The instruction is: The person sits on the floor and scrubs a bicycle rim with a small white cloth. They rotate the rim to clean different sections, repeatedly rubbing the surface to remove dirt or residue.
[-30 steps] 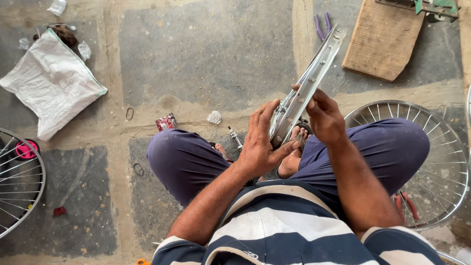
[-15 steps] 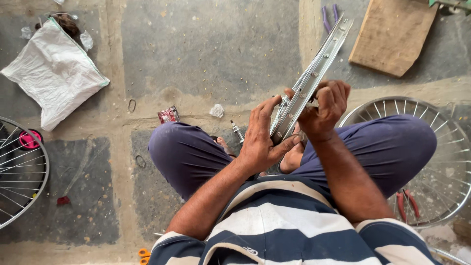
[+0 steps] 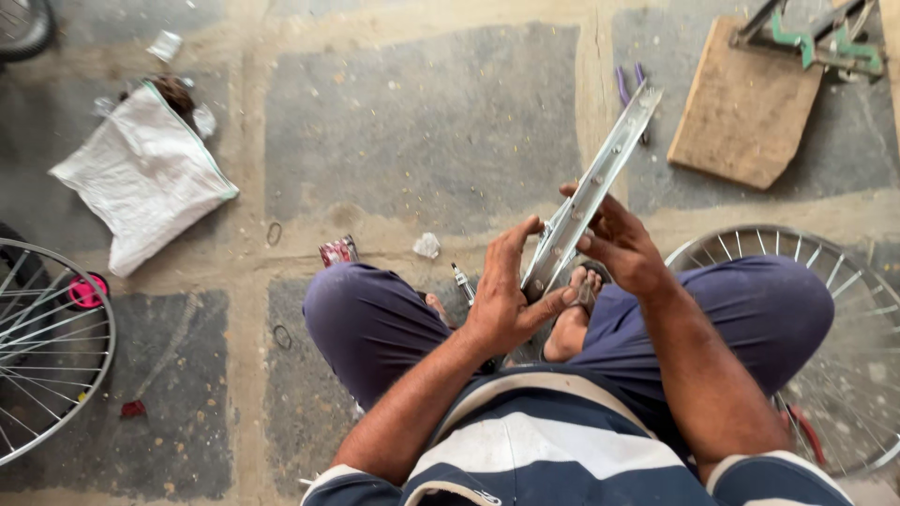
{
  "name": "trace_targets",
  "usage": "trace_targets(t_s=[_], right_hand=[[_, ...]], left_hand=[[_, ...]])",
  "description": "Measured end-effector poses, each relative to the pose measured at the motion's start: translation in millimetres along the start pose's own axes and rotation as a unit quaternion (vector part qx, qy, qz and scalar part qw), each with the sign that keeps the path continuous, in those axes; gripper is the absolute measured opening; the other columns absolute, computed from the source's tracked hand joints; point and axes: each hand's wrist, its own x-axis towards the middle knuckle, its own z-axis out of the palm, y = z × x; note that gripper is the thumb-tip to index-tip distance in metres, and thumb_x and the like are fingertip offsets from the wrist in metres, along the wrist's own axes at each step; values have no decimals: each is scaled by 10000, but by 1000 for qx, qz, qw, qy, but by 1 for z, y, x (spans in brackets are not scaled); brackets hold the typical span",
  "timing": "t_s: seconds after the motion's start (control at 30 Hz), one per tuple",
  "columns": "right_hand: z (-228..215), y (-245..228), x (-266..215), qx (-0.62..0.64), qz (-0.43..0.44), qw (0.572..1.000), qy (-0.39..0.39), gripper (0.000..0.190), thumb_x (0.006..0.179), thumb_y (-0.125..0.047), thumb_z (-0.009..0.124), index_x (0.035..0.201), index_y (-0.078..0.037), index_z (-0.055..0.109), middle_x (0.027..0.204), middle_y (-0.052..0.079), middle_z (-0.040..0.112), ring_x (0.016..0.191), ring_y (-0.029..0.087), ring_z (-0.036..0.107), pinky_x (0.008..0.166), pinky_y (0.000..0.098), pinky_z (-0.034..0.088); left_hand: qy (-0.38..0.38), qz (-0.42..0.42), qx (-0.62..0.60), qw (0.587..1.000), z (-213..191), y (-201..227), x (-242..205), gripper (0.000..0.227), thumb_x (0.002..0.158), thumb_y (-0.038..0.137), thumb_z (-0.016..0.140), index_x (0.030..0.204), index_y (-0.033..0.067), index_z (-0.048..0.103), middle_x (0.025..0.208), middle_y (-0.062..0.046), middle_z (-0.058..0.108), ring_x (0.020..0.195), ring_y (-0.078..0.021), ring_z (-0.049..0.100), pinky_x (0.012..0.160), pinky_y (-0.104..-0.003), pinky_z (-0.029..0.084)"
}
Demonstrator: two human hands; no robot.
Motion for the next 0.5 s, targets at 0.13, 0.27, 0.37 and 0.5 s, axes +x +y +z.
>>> trace_targets(t_s=[0.13,0.27,0.37,0.5], right_hand=[[15,9,-2,-33,-68,996,41,539,1007,46,594,1529,14,459,1488,105,560,1253,164,591,1063,330,505],[28,-1,2,7,-97,995,31,556,1013,17,644,1546,10,484,1316,106,650,1205,179,644,1053,346,536],[31,-18,1,-51,-45,997,33,511,935,-37,699,1422,-2,547,1240,100,694,1173,180,679,1042,360,561],[39,-25,17,-409,-84,892,173,330,834,-133,844,1094,-26,672,1036,78,749,966,168,729,841,299,559]], left_hand=[[-8,-5,-9,1000,2,0,0,952,931,491,762,1605,1,302,1506,-241,501,1429,-395,488,1208,-504,399],[-16,-5,-13,1000,1,2,5,952,936,497,760,1607,10,293,1509,-255,478,1438,-408,475,1196,-520,402],[-11,-11,-12,1000,2,4,-3,938,941,487,759,1609,19,296,1509,-252,480,1437,-408,477,1196,-526,402],[3,-11,-4,1000,4,0,0,893,955,473,755,1603,33,323,1501,-232,506,1431,-394,495,1195,-510,422]])
